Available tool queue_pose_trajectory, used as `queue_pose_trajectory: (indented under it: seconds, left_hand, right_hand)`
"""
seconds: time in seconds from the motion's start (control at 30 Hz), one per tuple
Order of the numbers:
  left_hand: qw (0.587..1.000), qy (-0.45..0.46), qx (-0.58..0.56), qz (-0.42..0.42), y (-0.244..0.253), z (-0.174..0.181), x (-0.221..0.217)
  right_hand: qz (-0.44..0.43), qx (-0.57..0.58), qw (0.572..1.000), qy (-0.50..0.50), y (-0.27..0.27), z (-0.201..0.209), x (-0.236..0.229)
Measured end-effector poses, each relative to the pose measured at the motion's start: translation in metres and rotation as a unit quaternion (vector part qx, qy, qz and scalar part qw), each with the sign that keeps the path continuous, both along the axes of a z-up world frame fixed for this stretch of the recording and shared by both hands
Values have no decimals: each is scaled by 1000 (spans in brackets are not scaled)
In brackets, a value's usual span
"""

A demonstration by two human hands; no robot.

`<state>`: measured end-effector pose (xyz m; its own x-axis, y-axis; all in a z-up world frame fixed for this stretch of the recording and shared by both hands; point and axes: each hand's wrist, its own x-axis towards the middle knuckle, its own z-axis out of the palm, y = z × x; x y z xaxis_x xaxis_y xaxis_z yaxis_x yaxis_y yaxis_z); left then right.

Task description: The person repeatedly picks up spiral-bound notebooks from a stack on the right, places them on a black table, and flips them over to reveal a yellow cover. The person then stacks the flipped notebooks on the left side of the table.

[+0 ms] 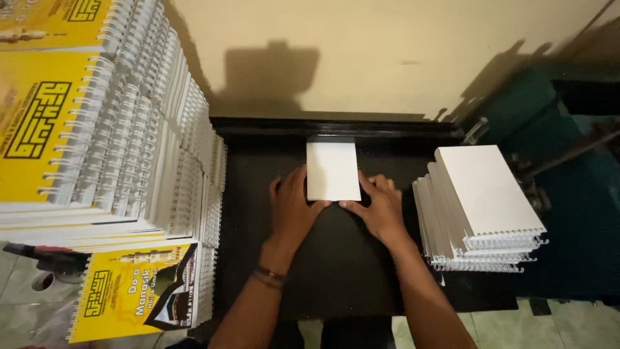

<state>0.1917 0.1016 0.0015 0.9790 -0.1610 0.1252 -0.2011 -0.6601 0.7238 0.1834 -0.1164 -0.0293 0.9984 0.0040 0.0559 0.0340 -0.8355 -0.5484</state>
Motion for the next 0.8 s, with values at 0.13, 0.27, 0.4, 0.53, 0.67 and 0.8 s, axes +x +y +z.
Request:
queue_pose_trajectory:
  seconds: [0.13,0.27,0.4,0.53,0.67,0.8]
  left_hand:
    - [1000,-13,2,0,-1,-4,3]
    - [1000,-1,-6,2,-3,-1,0]
    - [1000,-7,6,-3,-4,-6,-2]
    - [1000,-21,11,1,0,-1,-7]
    - [1000,-13,16,-11,2,4,-5]
    - [1000,-4,26,0,-1,-2,-1]
  right_hand:
    - [-5,-2,1000,17,-1,-2,4]
    - [-9,-2,1000,23,3,10,-1]
    - [-3,6,1000,0,2,5,-4]
    - [-8,-5,1000,6,2,1,-4]
    - [-9,-5,1000,13,1,-2,-2]
    - [-10,2,999,33,5,11,-1]
